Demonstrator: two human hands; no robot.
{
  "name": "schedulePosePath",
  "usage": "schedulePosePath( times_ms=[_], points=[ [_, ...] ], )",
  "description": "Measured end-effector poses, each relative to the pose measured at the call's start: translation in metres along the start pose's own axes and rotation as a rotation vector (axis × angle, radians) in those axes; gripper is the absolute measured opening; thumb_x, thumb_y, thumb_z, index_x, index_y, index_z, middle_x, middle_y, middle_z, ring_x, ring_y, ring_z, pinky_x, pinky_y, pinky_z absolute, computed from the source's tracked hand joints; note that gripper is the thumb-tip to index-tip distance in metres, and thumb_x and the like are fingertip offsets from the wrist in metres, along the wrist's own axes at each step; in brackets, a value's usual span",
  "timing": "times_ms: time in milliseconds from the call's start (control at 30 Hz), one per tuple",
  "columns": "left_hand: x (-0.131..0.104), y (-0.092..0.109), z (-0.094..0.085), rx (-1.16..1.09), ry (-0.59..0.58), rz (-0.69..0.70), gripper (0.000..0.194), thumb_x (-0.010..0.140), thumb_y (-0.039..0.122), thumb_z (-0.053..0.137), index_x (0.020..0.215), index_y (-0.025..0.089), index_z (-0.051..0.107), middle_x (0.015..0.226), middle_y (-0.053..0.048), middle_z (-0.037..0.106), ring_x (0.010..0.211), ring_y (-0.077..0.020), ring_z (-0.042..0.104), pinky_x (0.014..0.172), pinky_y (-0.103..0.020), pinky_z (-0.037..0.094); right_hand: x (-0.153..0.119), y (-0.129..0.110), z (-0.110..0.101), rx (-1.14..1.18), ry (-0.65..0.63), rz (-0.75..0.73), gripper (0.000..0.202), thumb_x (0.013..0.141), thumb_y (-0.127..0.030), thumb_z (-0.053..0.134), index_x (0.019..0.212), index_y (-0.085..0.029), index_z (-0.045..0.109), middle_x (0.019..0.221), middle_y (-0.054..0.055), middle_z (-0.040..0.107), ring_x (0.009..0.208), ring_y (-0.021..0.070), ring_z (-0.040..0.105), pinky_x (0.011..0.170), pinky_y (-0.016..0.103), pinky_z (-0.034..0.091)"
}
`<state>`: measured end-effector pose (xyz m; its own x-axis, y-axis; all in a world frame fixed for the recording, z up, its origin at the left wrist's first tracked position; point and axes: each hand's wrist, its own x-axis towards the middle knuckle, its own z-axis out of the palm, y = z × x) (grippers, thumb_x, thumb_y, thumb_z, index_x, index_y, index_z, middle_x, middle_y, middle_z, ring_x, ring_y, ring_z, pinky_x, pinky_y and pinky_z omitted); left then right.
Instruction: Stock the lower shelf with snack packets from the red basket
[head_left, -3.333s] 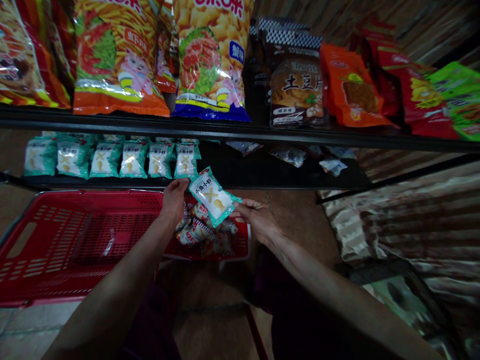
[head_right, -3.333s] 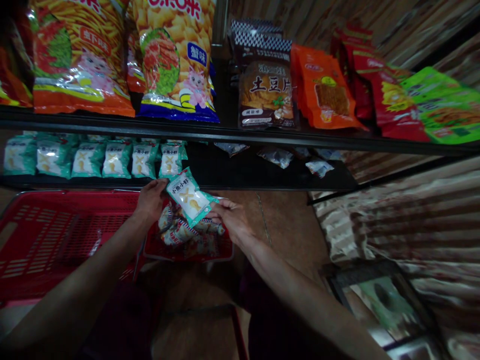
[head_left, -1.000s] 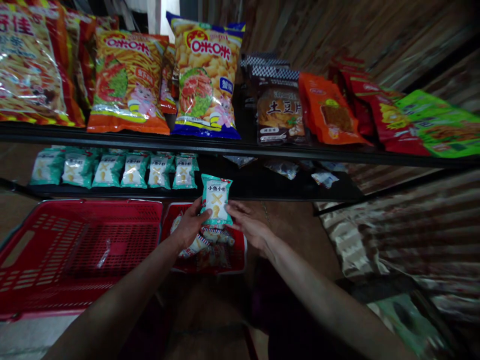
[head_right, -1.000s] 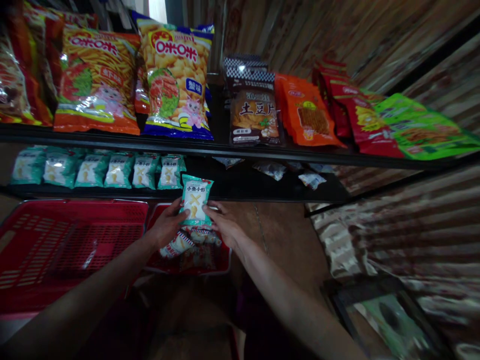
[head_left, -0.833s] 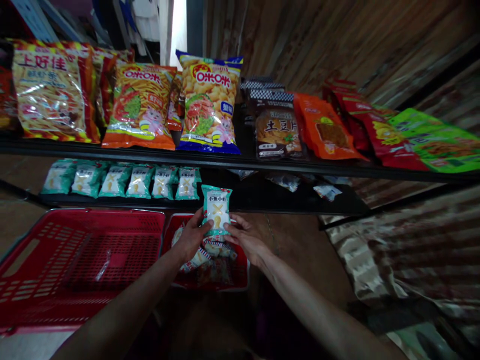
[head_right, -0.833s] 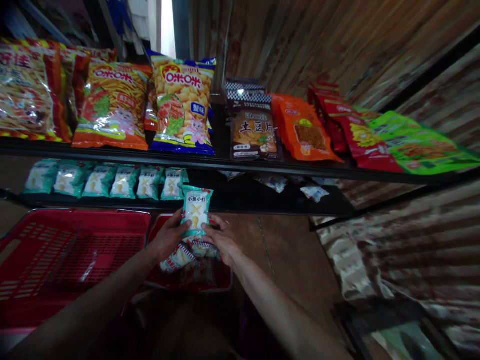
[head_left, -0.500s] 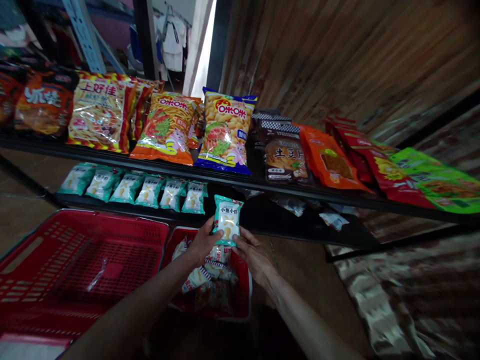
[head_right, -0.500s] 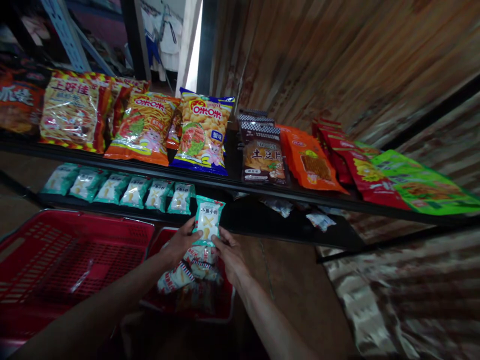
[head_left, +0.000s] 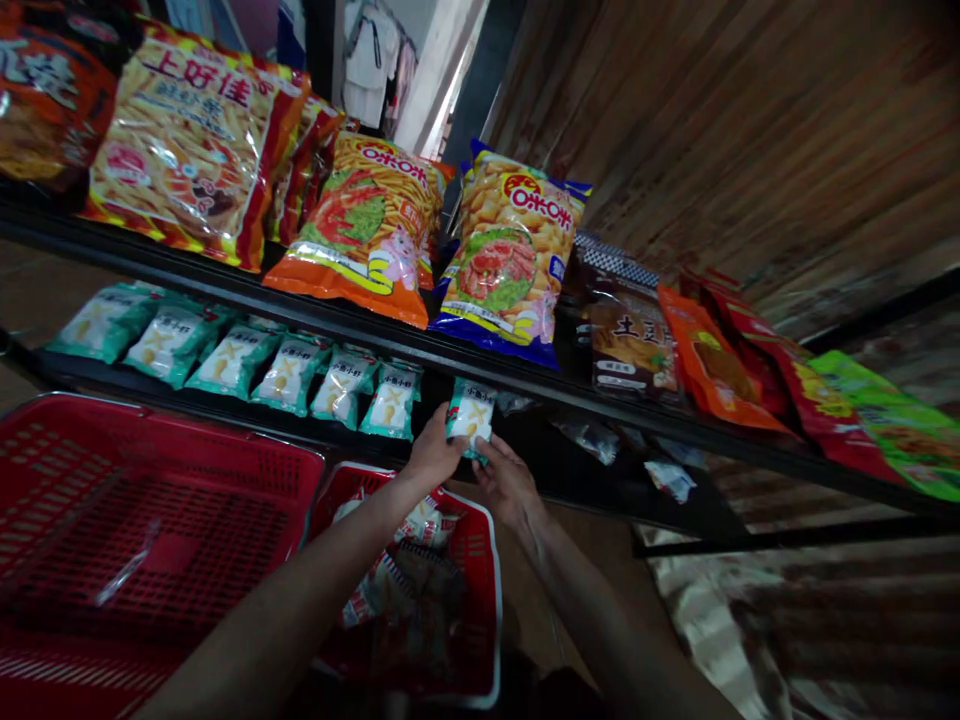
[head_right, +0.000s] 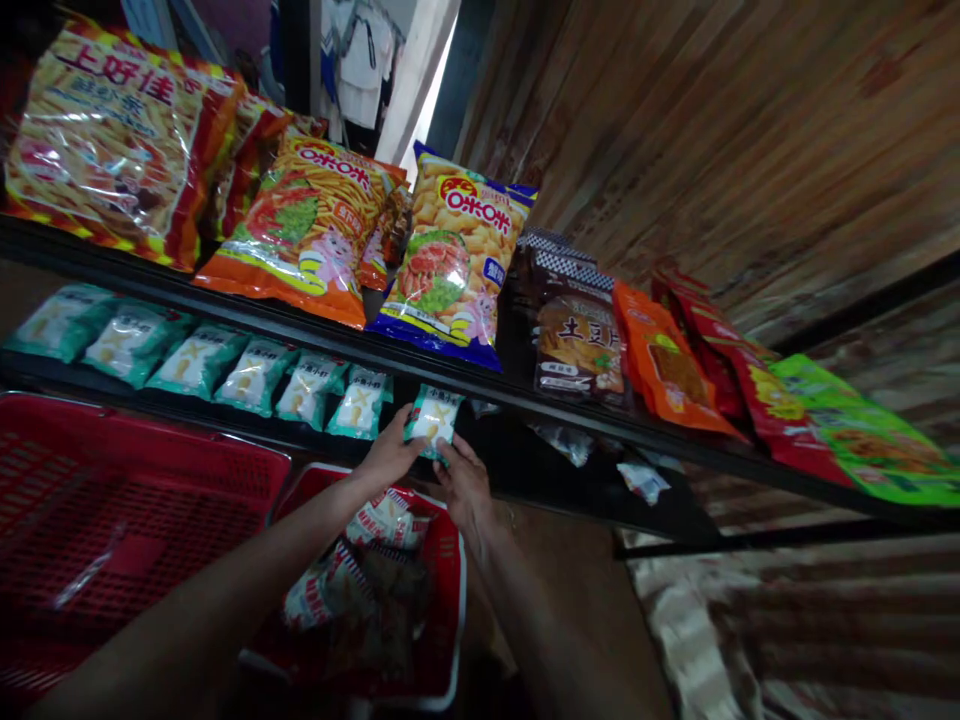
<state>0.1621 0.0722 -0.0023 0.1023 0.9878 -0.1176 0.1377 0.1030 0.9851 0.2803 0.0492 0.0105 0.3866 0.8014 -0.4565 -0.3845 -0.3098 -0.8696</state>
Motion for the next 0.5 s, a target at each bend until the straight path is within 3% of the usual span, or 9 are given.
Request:
schedulePosePath(
  times_ms=[100,333,500],
  points=[
    [0.014,0.0,0.003,0.149,0.027,0.011,0.064,0.082,0.018,0.052,0.141,0.008,0.032,0.141,-0.02,0.043,0.131,-0.0256,0.042,0.108,-0.036,0.032,0.025,0.006,0.011,0.03,-0.003,-0.01,0.021,0.066,-0.009,0.073,0.082,-0.023,0.069,0.075,-0.003,0.072,0.063,0.0082,0.065,0.055,0.015,0.052],
    [0.041,-0.008,0.017,0.299,0.143,0.115,0.065,0.081,0.014,0.048,0.142,0.008,0.028,0.141,-0.019,0.042,0.132,-0.0261,0.04,0.108,-0.036,0.034,0.077,0.01,0.018,-0.03,-0.067,-0.045,0.014,0.07,-0.015,0.069,0.081,-0.022,0.067,0.081,-0.001,0.073,0.07,0.0112,0.066,0.061,0.019,0.054],
    [0.062,-0.011,0.021,0.346,0.203,0.207,0.054,0.079,0.01,0.047,0.132,0.012,0.041,0.132,-0.015,0.051,0.128,-0.0247,0.043,0.108,-0.037,0.035,0.107,0.007,0.021,-0.084,-0.099,-0.125,0.015,0.064,-0.018,0.072,0.077,-0.021,0.065,0.078,-0.001,0.071,0.07,0.0123,0.065,0.06,0.02,0.053]
  ],
)
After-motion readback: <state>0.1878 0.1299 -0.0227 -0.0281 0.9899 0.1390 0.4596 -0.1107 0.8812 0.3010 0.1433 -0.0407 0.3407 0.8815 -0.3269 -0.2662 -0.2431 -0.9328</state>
